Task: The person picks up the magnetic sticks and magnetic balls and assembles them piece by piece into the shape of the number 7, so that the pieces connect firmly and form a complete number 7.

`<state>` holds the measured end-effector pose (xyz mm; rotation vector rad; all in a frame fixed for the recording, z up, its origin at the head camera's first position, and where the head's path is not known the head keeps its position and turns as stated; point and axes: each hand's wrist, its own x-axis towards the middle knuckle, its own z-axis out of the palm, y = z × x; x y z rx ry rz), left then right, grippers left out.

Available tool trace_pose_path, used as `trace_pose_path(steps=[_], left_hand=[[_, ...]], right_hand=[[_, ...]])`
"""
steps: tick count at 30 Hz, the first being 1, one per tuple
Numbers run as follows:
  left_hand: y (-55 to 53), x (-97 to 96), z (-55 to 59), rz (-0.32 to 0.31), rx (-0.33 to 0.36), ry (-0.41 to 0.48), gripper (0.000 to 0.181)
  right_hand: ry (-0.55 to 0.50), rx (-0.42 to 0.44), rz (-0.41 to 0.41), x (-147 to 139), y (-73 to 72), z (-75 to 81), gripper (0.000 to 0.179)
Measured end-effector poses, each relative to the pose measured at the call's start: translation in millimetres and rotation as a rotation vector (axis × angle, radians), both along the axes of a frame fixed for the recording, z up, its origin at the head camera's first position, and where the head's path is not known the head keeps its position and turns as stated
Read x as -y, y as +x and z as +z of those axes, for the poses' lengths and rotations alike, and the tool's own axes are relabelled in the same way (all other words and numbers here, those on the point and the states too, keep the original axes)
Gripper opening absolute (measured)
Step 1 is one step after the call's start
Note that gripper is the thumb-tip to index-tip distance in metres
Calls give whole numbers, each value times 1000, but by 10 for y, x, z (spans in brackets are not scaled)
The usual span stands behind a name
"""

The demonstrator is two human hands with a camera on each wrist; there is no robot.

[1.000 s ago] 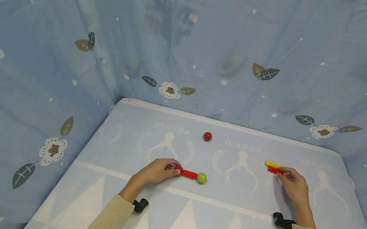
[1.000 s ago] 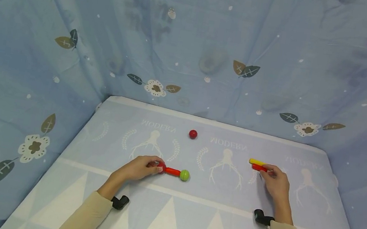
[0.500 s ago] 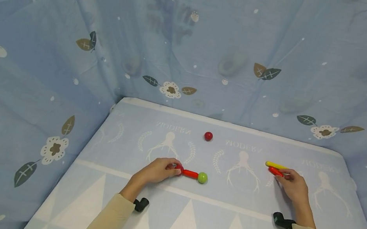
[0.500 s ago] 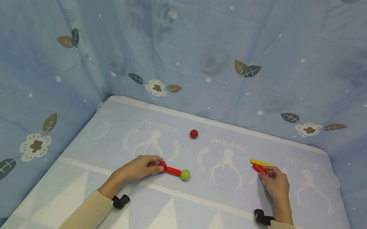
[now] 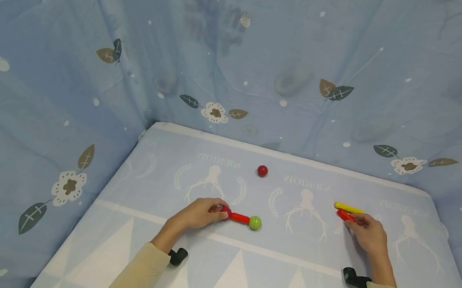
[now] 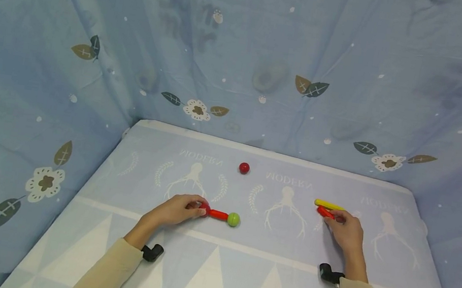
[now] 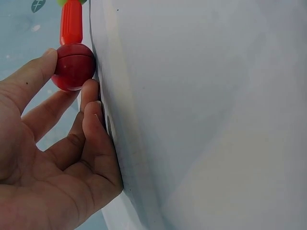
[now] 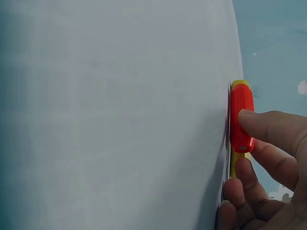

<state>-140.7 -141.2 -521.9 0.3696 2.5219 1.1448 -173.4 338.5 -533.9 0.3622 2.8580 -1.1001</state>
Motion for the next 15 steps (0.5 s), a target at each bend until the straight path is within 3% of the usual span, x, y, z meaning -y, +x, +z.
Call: trace_pose_path(steps=[5,15], left_hand=[[3,-1,3,-2,0,-5,22],[7,2,8,4,3,5,23]], right_hand=[[-44,-5,18,98,66,53,44],[-54,-129,143,385,169,176,35]])
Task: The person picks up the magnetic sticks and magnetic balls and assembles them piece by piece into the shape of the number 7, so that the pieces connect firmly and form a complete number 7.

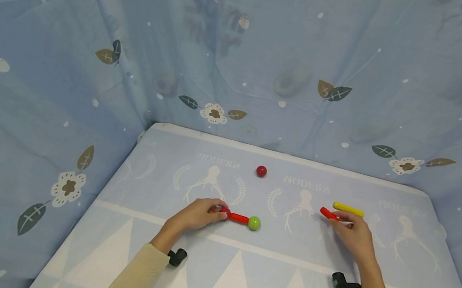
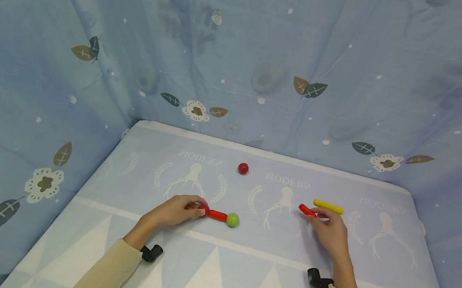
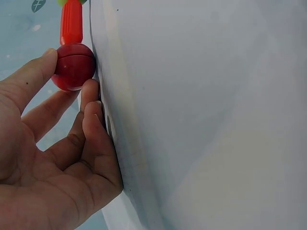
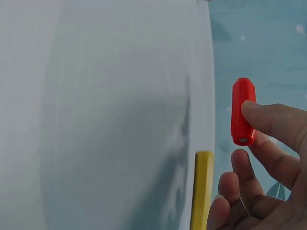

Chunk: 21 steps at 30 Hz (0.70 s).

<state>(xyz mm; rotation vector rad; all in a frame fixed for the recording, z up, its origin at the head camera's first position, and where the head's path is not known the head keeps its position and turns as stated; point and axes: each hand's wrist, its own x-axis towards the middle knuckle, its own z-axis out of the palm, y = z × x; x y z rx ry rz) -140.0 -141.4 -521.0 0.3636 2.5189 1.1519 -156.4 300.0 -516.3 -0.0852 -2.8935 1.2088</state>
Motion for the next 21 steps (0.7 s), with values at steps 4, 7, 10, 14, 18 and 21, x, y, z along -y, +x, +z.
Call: trace_pose_path(steps=[4,7,10,14,18,21], left_hand=[[3,0,-1,-2,-5,1,22],[9,0,1,2,0,0,22],[11,-2,2,7,7,-5,22],[8,-6,-4,13,12,-15,22],[4,-5,-9,14,14,-18,22],[-1,-4,-10,9,11,-13,22]], right_hand=[[-6,-9,40,150,37,47,30],[-13,8,66,277,77,86,29],[-23,22,97,415,126,113,28],[-47,3,153,590,191,118,26],[-71,-36,202,754,248,114,24],[-92,-71,237,883,296,116,24]])
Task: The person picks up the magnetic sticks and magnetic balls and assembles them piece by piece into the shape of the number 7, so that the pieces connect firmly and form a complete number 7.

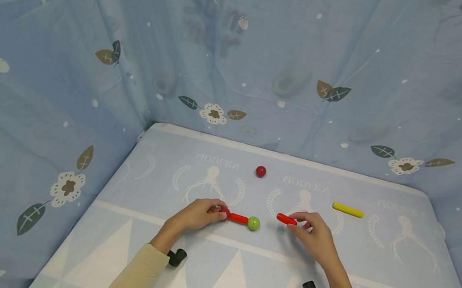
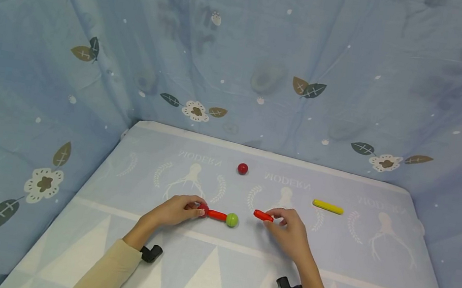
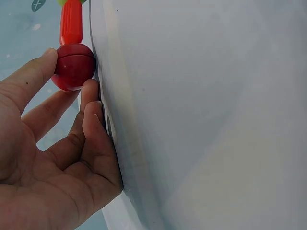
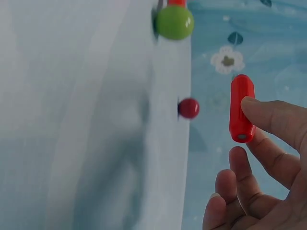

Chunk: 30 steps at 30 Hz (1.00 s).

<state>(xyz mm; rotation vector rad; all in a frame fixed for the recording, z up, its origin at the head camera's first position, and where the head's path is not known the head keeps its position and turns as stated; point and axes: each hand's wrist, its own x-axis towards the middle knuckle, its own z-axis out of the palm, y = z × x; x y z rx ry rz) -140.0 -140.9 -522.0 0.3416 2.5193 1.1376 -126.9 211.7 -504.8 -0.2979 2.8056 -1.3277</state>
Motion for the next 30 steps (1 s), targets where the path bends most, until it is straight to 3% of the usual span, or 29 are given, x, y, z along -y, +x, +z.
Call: trace_pose_path(steps=[13,20,26,30], left_hand=[[-8,-2,2,-4,-12,1,23],[-2,-12,9,-9,-14,-11,23],[-4,-16,6,-22,-22,-15,20],[0,-1,8,-13,-24,-14,19]], right_hand=[[-95,-58,246,638,302,-101,25],[-99,-26,387,910,399,-261,23],[-48,60,450,1037,419,-343,22],[-28,59,465,1097,415,-383,22]])
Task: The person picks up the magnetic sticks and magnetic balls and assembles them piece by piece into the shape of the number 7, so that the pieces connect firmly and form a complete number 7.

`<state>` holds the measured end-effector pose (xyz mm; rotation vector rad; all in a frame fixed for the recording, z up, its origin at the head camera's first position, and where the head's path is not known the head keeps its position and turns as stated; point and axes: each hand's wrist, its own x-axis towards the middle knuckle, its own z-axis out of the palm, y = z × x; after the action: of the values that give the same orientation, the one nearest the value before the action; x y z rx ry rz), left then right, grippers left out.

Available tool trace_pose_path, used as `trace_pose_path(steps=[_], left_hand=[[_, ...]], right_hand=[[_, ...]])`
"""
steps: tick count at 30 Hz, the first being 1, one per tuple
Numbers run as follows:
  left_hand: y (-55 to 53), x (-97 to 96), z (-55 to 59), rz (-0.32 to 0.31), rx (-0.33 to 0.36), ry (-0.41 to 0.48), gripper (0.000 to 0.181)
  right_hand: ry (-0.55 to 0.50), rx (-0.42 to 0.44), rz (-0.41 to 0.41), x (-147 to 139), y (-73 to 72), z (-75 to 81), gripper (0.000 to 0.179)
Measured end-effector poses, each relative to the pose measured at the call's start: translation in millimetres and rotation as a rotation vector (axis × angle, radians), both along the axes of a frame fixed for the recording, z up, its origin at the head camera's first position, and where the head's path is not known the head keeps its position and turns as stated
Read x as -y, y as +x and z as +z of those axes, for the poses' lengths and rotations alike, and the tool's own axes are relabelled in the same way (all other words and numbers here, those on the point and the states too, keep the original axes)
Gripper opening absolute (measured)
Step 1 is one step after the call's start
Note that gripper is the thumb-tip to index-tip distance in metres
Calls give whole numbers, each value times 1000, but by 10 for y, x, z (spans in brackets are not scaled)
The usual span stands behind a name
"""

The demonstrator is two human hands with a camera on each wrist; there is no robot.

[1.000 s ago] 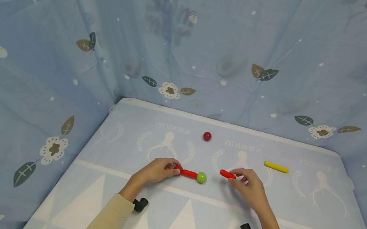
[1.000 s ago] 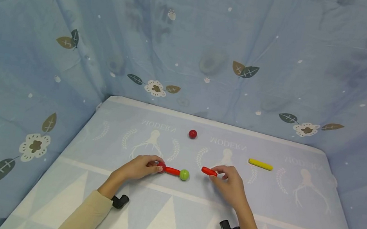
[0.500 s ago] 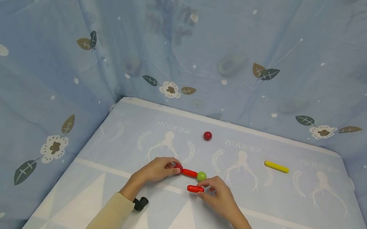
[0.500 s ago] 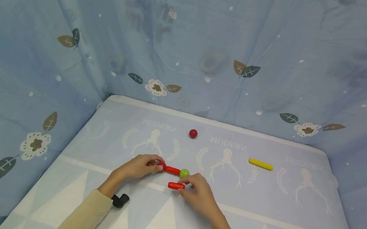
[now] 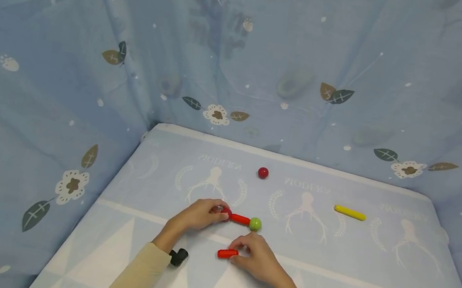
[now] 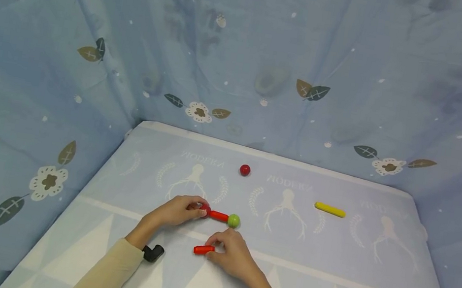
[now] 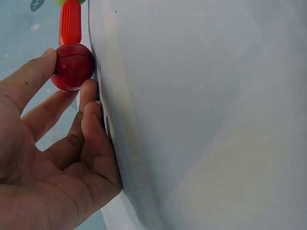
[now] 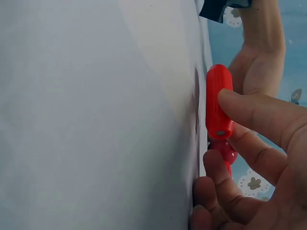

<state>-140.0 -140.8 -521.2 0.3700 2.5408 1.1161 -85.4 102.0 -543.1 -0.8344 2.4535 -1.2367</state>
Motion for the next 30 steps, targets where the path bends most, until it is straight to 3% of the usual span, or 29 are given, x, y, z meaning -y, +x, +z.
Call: trace_pose_path(steps=[12,30], left_hand=[[-6,-3,-7,7,5,6,20],[-1,-15,8,13,8,-16,19]], right_hand=[[53,-44,-9,35,9,13,20],[51,-12,-16,27,17,2,19]])
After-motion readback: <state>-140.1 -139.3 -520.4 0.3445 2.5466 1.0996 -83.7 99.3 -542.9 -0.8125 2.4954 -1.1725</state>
